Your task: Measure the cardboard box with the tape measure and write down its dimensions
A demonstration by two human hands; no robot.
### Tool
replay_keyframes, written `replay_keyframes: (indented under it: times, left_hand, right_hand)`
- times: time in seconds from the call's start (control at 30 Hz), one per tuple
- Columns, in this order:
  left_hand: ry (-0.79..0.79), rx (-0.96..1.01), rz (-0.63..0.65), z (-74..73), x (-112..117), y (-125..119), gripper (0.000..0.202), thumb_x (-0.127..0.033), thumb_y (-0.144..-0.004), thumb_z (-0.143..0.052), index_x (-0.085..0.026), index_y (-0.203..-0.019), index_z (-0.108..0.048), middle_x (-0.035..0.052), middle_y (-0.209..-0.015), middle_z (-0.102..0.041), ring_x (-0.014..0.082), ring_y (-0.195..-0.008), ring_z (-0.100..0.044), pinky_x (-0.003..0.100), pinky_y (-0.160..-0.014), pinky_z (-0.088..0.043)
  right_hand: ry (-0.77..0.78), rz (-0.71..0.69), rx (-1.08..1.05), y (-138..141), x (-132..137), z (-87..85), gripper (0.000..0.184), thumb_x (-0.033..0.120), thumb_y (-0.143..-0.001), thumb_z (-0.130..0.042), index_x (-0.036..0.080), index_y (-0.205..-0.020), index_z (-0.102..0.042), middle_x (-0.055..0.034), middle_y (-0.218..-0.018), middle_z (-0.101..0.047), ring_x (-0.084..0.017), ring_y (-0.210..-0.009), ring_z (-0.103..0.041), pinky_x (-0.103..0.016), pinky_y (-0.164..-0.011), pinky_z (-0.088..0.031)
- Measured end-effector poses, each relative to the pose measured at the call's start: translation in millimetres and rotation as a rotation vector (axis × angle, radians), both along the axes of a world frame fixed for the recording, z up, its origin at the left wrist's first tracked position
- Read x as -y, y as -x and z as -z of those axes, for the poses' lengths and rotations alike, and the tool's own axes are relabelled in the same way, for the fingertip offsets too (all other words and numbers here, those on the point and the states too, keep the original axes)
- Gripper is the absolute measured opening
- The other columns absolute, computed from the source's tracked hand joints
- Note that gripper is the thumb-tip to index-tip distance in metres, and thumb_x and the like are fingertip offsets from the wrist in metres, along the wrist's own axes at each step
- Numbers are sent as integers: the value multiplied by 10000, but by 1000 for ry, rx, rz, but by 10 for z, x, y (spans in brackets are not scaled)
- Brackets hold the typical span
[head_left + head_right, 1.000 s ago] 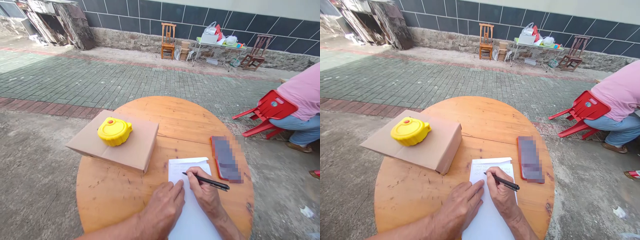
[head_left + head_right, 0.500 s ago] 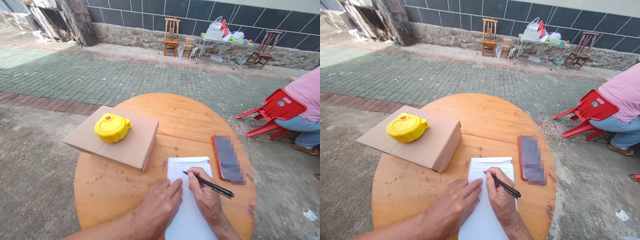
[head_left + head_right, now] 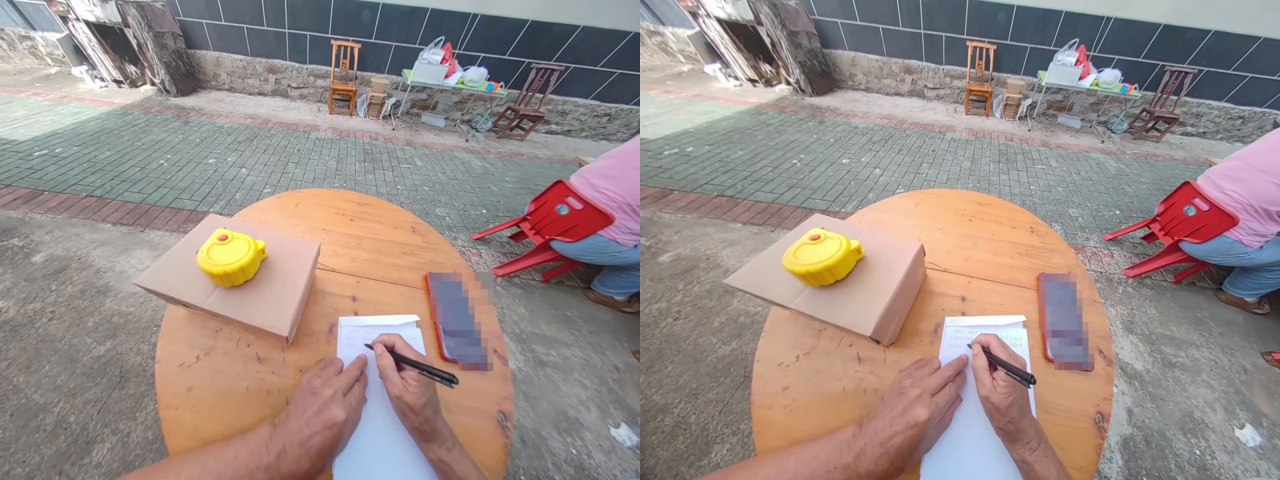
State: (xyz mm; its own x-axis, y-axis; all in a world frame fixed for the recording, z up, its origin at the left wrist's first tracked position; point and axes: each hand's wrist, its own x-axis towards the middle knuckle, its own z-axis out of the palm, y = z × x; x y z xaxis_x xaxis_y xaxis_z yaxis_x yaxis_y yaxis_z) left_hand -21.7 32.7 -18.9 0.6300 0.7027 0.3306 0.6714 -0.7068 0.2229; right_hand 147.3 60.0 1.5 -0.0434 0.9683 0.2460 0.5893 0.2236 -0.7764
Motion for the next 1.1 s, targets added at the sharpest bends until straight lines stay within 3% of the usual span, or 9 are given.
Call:
replay_keyframes:
  times: [0.13,0.57,1.1]
  left_hand:
    - [33,-8,-2,-12,-5,-5,238,-127,-866,-564,-152,-1101,-591,47,-1212,-648,188,-765,-547,345,-675,-485]
    - [15,14,-11,-52,-21,-22,208,-101,-852,-546,-148,-1046,-605,59,-1134,-681,190,-724,-566,349,-639,-495]
    - [40,-25,9,-79,-18,-2,210,-114,-847,-551,-144,-1049,-600,63,-1180,-665,188,-732,-549,344,-645,-493]
  right_hand:
    - [-7,-4,5,-5,-11,15,235,293,-949,-475,203,-775,-605,19,-646,-600,-131,-576,-559,-217,-546,-448]
    - [-12,-11,17,2,-9,3,229,281,-945,-478,205,-773,-608,22,-643,-604,-124,-566,-554,-215,-543,-450]
    - [-9,-12,20,6,-18,-14,223,285,-936,-484,205,-771,-611,23,-644,-614,-125,-556,-563,-219,-546,-458]
